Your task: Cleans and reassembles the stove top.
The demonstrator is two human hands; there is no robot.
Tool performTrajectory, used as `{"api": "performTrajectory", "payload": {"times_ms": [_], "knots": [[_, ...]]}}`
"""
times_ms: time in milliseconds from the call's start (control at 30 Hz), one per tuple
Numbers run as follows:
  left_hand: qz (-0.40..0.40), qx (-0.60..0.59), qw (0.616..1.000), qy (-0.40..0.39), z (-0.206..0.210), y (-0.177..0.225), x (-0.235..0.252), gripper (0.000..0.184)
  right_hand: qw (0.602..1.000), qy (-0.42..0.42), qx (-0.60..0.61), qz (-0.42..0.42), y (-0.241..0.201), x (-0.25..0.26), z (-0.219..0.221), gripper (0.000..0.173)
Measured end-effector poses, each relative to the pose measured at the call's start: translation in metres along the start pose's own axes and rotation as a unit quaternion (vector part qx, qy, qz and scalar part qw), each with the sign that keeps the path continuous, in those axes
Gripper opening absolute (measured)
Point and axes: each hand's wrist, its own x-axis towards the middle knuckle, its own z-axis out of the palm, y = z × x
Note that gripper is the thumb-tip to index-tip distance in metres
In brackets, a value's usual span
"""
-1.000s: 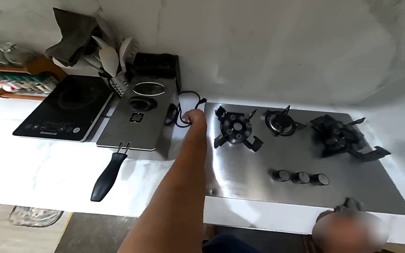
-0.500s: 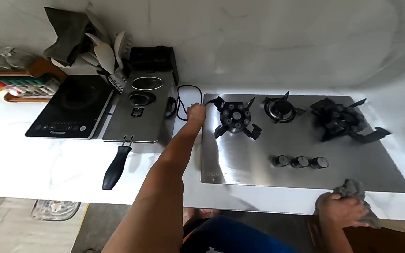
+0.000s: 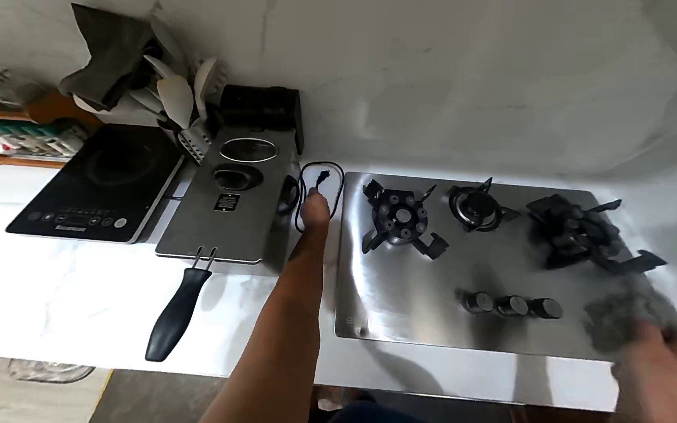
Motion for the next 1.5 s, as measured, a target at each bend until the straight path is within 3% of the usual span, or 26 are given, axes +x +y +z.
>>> {"api": "performTrajectory", "payload": {"times_ms": [133, 233, 300, 400, 433, 500, 600, 700, 767, 833, 900, 967, 1067, 1167, 1267, 1400, 1500], "knots": [[0.057, 0.011, 0.998, -0.002, 0.001, -0.010, -0.004, 0.043, 0.955, -0.212, -0.025, -0.204, -0.148, 0.028, 0.116, 0.039], [0.107, -0.019, 0.993, 0.042, 0.003, -0.019, -0.008, 0.028, 0.888, -0.357, -0.055, -0.283, -0.211, 0.034, 0.237, 0.032], [0.116, -0.030, 0.991, 0.052, 0.004, -0.022, -0.008, 0.027, 0.792, -0.478, -0.121, -0.360, -0.226, 0.043, 0.317, 0.034], [0.124, 0.025, 0.991, -0.035, -0.007, -0.017, -0.012, 0.057, 0.598, -0.666, -0.246, -0.372, -0.227, 0.045, 0.416, 0.037], [0.143, 0.045, 0.988, -0.043, -0.007, -0.017, -0.011, 0.065, 0.552, -0.701, -0.264, -0.366, -0.226, 0.040, 0.439, 0.034], [0.171, 0.058, 0.983, -0.036, -0.001, -0.019, -0.008, 0.068, 0.515, -0.730, -0.262, -0.366, -0.219, 0.031, 0.475, 0.026], [0.162, 0.049, 0.985, -0.029, 0.007, -0.024, -0.002, 0.052, 0.507, -0.734, -0.259, -0.370, -0.209, 0.041, 0.493, 0.018], [0.152, 0.052, 0.987, -0.024, 0.009, -0.023, -0.001, 0.042, 0.556, -0.700, -0.276, -0.352, -0.170, 0.092, 0.477, 0.012], [0.146, 0.050, 0.987, -0.035, 0.006, -0.022, -0.003, 0.040, 0.587, -0.684, -0.312, -0.299, -0.152, 0.124, 0.445, 0.014], [0.142, 0.044, 0.987, -0.052, -0.001, -0.022, -0.003, 0.040, 0.619, -0.656, -0.386, -0.191, -0.150, 0.142, 0.411, 0.017], [0.135, 0.017, 0.989, -0.062, -0.007, -0.022, -0.005, 0.039, 0.625, -0.613, -0.470, -0.109, -0.158, 0.147, 0.397, 0.018], [0.112, -0.013, 0.990, -0.079, -0.012, -0.023, -0.006, 0.036, 0.626, -0.571, -0.524, -0.085, -0.160, 0.146, 0.404, 0.014], [0.095, -0.017, 0.990, -0.102, -0.017, -0.021, -0.005, 0.034, 0.631, -0.573, -0.507, -0.130, -0.177, 0.112, 0.428, 0.017], [0.089, -0.043, 0.990, -0.101, -0.014, -0.023, -0.003, 0.031, 0.574, -0.647, -0.429, -0.261, -0.224, 0.046, 0.467, 0.020], [0.095, -0.047, 0.991, -0.084, -0.010, -0.025, -0.002, 0.029, 0.539, -0.651, -0.438, -0.306, -0.254, -0.008, 0.488, 0.025], [0.089, -0.037, 0.991, -0.092, -0.018, -0.019, -0.004, 0.032, 0.526, -0.617, -0.488, -0.323, -0.260, -0.058, 0.453, 0.031], [0.095, -0.022, 0.991, -0.090, -0.017, -0.020, -0.004, 0.033, 0.570, -0.624, -0.441, -0.301, -0.233, -0.095, 0.424, 0.036]]}}
